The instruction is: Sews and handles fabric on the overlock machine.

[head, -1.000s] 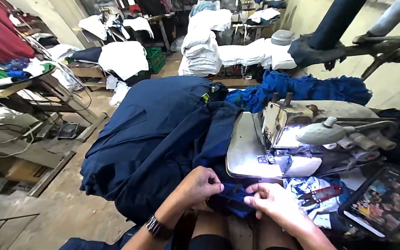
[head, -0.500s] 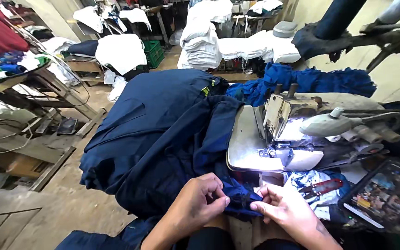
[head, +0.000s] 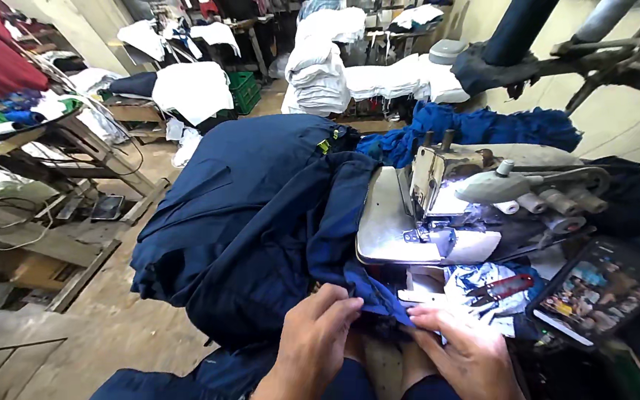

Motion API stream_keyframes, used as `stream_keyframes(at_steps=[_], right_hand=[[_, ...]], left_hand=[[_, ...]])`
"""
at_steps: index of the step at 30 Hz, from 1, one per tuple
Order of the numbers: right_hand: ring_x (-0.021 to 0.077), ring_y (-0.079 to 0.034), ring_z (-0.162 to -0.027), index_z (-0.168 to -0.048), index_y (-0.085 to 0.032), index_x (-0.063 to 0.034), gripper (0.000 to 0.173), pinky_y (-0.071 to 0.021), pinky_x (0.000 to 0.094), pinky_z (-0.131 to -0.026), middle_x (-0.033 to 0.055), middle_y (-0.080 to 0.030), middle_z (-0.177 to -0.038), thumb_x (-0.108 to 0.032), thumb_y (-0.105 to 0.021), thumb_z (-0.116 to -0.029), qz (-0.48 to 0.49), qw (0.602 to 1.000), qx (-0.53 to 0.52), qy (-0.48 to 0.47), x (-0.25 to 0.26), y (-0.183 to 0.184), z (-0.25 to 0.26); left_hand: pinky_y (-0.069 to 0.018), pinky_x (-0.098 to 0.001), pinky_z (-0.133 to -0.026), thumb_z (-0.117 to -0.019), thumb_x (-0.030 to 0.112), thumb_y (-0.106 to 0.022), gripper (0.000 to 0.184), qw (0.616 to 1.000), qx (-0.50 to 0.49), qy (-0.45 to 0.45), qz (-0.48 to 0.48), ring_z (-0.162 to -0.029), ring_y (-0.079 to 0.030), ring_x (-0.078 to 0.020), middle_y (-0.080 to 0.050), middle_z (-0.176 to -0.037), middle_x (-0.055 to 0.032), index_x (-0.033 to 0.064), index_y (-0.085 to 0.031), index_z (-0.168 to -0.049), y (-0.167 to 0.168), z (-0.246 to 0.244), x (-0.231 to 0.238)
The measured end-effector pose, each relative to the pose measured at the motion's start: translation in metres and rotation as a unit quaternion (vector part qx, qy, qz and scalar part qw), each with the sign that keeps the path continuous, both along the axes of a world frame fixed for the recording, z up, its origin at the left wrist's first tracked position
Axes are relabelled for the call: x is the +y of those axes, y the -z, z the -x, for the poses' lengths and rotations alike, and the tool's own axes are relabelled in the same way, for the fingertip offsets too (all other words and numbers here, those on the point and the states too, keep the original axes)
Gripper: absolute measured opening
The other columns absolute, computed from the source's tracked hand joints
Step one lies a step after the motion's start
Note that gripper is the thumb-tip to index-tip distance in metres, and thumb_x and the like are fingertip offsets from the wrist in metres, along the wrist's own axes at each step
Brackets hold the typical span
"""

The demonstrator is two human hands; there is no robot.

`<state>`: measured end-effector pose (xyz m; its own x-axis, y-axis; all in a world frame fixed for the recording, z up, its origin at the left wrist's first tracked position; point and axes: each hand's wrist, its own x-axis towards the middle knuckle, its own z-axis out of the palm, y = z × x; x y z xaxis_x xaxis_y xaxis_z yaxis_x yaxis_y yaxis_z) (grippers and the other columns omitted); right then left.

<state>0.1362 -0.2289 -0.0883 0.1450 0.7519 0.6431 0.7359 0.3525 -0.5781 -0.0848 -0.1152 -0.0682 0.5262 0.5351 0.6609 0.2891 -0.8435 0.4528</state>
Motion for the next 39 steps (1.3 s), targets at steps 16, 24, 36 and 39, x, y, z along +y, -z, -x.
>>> stream_keyframes(at_steps=[16, 24, 36, 39], right_hand=[[0.0007, -0.067, -0.063, -0.090, -0.073, -0.0003, 0.006, -0.0598, 0.0187, -0.058, -0.0006, -0.072, -0.079, -0.006, -0.072, -0.0911, 0.029, 0.932, 0.348, 0.102, 0.029, -0.002, 0.001], [0.0014, -0.065, -0.081, -0.096, -0.073, -0.0018, 0.008, -0.0552, 0.0169, -0.076, 0.0040, -0.069, -0.084, -0.009, -0.071, -0.0932, 0.015, 0.951, 0.309, 0.020, 0.025, 0.014, -0.021], [0.0023, -0.063, -0.061, -0.095, -0.071, 0.0032, 0.008, -0.0561, 0.0240, -0.057, 0.0004, -0.069, -0.076, -0.003, -0.066, -0.0927, 0.168, 0.880, 0.444, -0.020, 0.015, 0.023, -0.023], [0.0012, -0.061, -0.069, -0.117, -0.066, 0.0054, 0.024, -0.0539, 0.0181, -0.064, 0.0040, -0.069, -0.084, -0.004, -0.066, -0.0947, 0.076, 0.936, 0.344, 0.018, 0.011, 0.024, -0.026]], left_hand=[[-0.0579, -0.0283, -0.070, -0.0984, 0.012, -0.059, 0.015, 0.992, 0.059, 0.075, -0.088, -0.083, -0.066, -0.0120, -0.067, -0.093, -0.0012, 0.0131, -0.073, -0.095, -0.046, -0.126, 0.076], [-0.0483, -0.0310, -0.097, -0.1042, 0.023, -0.055, 0.021, 0.993, 0.076, 0.091, 0.024, -0.102, -0.065, -0.0053, -0.074, -0.101, 0.0041, 0.0157, -0.073, -0.098, -0.047, -0.121, 0.065], [-0.0391, -0.0465, -0.084, -0.0881, 0.038, -0.063, 0.016, 0.980, 0.161, -0.110, 0.034, -0.088, -0.063, -0.0100, -0.070, -0.085, 0.0112, 0.0268, -0.074, -0.085, -0.025, -0.125, 0.048], [-0.0387, -0.0465, -0.083, -0.0875, 0.039, -0.063, 0.017, 0.977, 0.163, -0.132, 0.043, -0.088, -0.062, -0.0100, -0.069, -0.084, 0.0117, 0.0263, -0.075, -0.084, -0.025, -0.128, 0.045]])
